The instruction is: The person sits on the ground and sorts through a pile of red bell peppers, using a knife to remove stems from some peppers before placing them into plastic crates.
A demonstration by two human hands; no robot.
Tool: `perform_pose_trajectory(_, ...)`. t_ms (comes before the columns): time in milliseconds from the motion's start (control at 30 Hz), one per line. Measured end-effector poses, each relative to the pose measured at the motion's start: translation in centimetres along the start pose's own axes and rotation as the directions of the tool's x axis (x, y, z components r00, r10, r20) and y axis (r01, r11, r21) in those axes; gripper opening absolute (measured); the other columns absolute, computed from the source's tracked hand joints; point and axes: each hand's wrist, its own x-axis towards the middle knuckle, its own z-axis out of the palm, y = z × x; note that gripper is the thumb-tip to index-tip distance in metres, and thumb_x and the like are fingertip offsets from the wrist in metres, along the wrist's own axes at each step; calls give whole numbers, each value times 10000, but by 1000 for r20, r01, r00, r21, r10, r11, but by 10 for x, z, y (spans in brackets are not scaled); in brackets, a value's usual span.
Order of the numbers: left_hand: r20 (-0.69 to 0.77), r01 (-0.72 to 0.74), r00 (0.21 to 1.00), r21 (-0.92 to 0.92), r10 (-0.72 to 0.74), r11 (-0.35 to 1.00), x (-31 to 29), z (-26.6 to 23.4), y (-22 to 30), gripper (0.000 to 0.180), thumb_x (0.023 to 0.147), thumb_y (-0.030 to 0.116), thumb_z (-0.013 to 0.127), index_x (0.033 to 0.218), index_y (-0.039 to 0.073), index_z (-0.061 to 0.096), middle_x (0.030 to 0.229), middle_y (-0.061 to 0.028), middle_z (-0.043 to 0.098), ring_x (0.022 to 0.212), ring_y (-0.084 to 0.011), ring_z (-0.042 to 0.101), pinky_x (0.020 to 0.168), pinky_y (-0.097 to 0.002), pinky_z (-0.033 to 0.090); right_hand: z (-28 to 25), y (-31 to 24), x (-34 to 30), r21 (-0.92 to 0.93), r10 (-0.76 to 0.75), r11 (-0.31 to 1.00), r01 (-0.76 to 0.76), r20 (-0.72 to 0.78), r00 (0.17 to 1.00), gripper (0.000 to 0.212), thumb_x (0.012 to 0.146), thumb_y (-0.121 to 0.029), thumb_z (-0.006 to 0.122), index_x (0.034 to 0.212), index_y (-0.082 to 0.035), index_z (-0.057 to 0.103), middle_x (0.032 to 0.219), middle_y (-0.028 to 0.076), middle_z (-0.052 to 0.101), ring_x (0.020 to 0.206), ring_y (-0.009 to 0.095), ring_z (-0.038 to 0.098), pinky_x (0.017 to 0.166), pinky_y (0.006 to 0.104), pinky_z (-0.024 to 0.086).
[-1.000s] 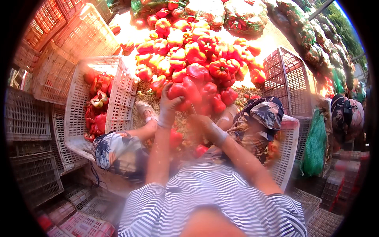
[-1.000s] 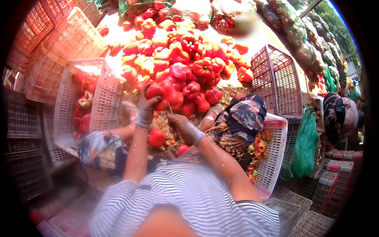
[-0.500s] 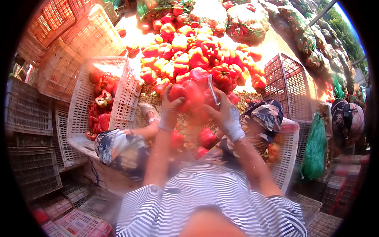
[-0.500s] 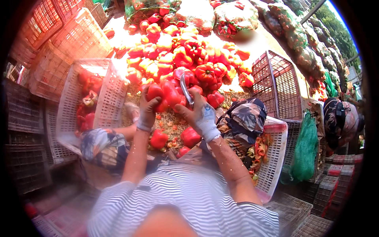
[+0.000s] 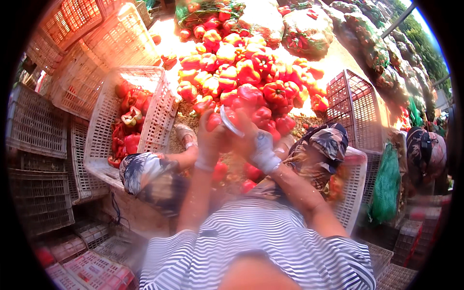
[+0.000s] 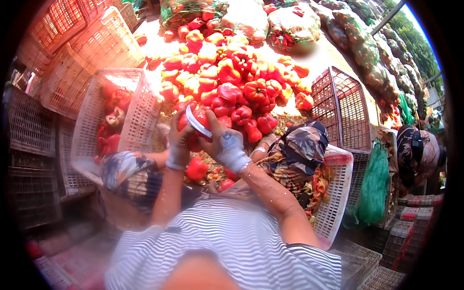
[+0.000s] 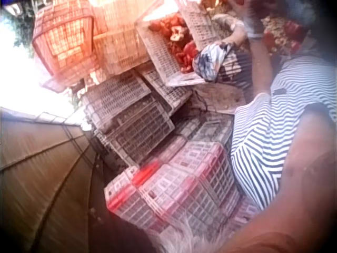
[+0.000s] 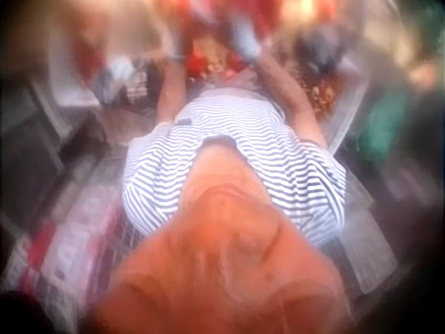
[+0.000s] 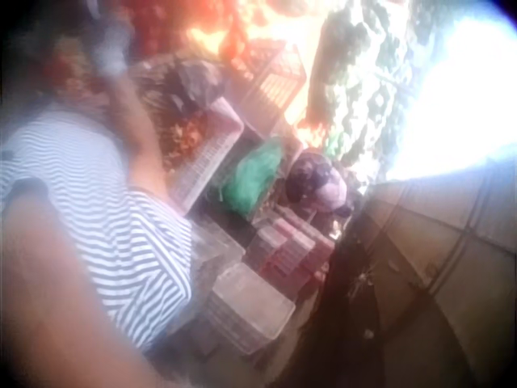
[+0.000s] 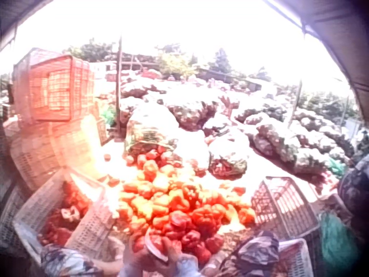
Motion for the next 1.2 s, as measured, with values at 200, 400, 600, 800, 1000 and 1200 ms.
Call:
perform_pose_trajectory(200, 43, 7, 999, 133, -13, 991, -9, -13, 10, 644, 825, 166, 760, 1380, 52, 455, 1192, -81, 577, 958, -152, 615, 784, -295, 545, -16, 5, 6, 18, 95, 995, -102, 225, 970, 796, 801, -392, 730, 1466, -112, 395, 978, 219, 708, 886, 369, 706, 770, 467, 545)
perform_pose_trajectory(400, 275, 257, 950, -423, -147, 869, -10, -19, 1, 464, 878, 161, 687, 1302, 63, 527, 1252, -79, 583, 1178, -213, 562, 1007, -372, 468, -44, 67, 16, 592, 193, 544, -594, 601, 776, 705, 839, -263, 729, 1464, -92, 451, 881, 29, 677, 679, 84, 600, 580, 239, 465)
perform_pose_trajectory(600, 275, -118, 956, 35, 104, 992, -7, -27, -25, 534, 950, 277, 626, 1401, 43, 461, 1288, -88, 584, 1273, -210, 518, 1116, -397, 392, -10, 98, 12, 635, 228, 670, -385, 317, 921, 695, 875, -354, 729, 1441, -48, 466, 1027, 85, 644, 586, 103, 577, 511, 267, 470)
perform_pose_trajectory(800, 183, 10, 983, -205, 28, 979, -19, 0, 7, 620, 859, 244, 684, 1396, 29, 461, 1334, -90, 539, 1244, -211, 520, 1093, -359, 402, 30, 85, -32, 845, 596, 221, -486, 278, 754, 735, 894, -528, 698, 1336, 22, 494, 983, 116, 647, 537, 127, 565, 451, 269, 447)
perform_pose_trajectory(1000, 318, -188, 947, 429, 48, 883, -32, 13, 10, 749, 712, 99, 700, 1412, 21, 444, 1344, -83, 514, 1209, -164, 504, 1034, -296, 425, 64, 78, -25, 849, 395, -186, -494, 525, 754, 375, 946, -443, 654, 1047, -83, 619, 679, -5, 567, 479, 103, 517, 429, 250, 409)
perform_pose_trajectory(1200, 223, 80, 972, -19, -74, 997, -38, 13, 28, 712, 729, 11, 649, 1412, 36, 451, 1281, -77, 540, 1150, -160, 541, 964, -283, 464, 50, 70, -21, 874, 393, -65, -481, 465, 793, 620, 894, -345, 711, 1326, -13, 415, 945, 104, 613, 575, 123, 589, 489, 262, 464)
